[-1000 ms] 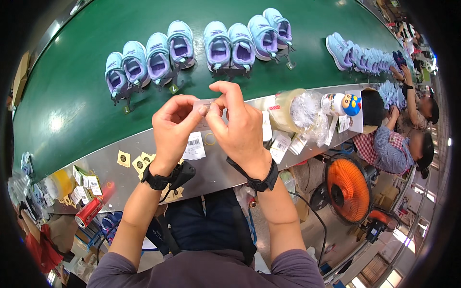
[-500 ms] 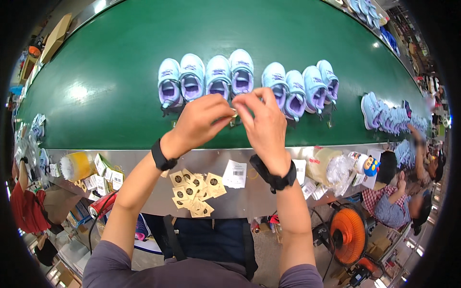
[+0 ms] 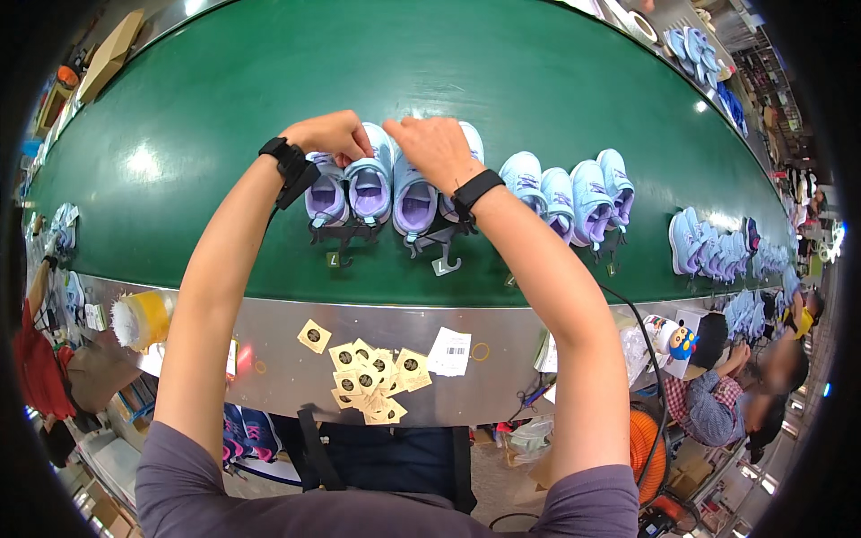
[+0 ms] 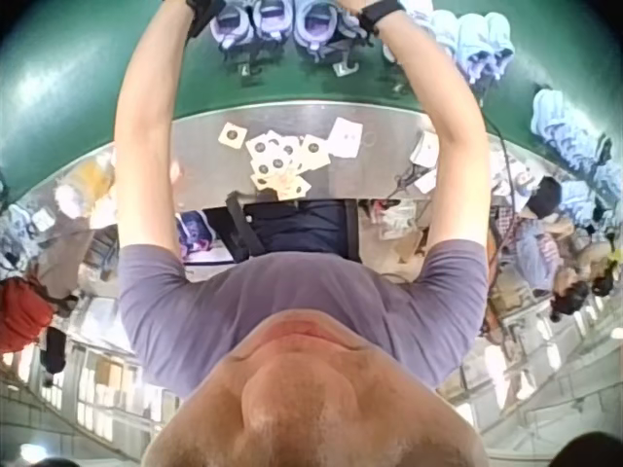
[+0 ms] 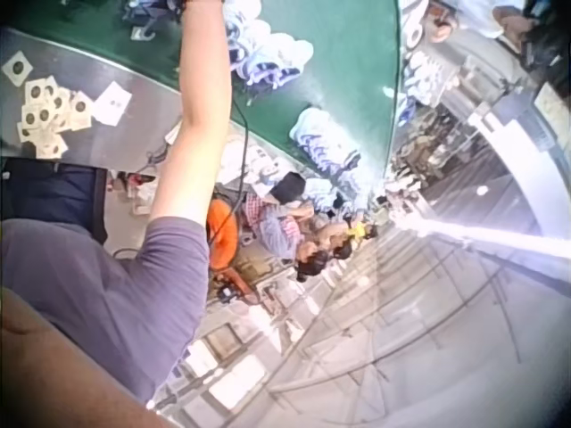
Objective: The person attaches small paper tags to the laces of children's shoes arranged on a green conveyor belt. They repeatedly pick up tags from a pile on the table, peel them, and secure them to the shoes one by one. The person also briefly moves a pair of blue and pink shoes to the side.
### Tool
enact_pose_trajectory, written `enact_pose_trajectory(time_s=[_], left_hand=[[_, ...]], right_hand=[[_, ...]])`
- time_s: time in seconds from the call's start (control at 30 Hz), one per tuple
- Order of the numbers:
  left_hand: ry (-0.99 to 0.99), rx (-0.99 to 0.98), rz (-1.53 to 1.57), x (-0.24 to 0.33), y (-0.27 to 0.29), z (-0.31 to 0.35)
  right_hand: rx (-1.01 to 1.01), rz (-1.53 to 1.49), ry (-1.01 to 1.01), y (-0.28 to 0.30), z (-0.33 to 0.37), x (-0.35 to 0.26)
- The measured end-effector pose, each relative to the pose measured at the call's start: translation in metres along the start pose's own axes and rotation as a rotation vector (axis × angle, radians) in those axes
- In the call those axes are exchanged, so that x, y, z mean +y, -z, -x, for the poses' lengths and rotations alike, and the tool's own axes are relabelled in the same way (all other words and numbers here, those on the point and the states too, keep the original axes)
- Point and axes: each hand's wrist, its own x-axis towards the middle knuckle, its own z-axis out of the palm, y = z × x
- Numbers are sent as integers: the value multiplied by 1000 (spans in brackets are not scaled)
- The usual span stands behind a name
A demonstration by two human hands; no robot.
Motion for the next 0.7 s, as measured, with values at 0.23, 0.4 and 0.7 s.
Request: enact_pose_trajectory(time_s=[0.23, 0.4, 0.7], left_hand=[[-121, 256, 215, -7, -16, 15], [-69, 389, 374, -20, -24, 25], [-148, 551, 60, -24, -26, 31]], right_hand=[[-105, -78, -103, -9, -3, -23], [-26, -313, -145, -15, -9, -28], [-38, -264, -226, -18, -24, -51]])
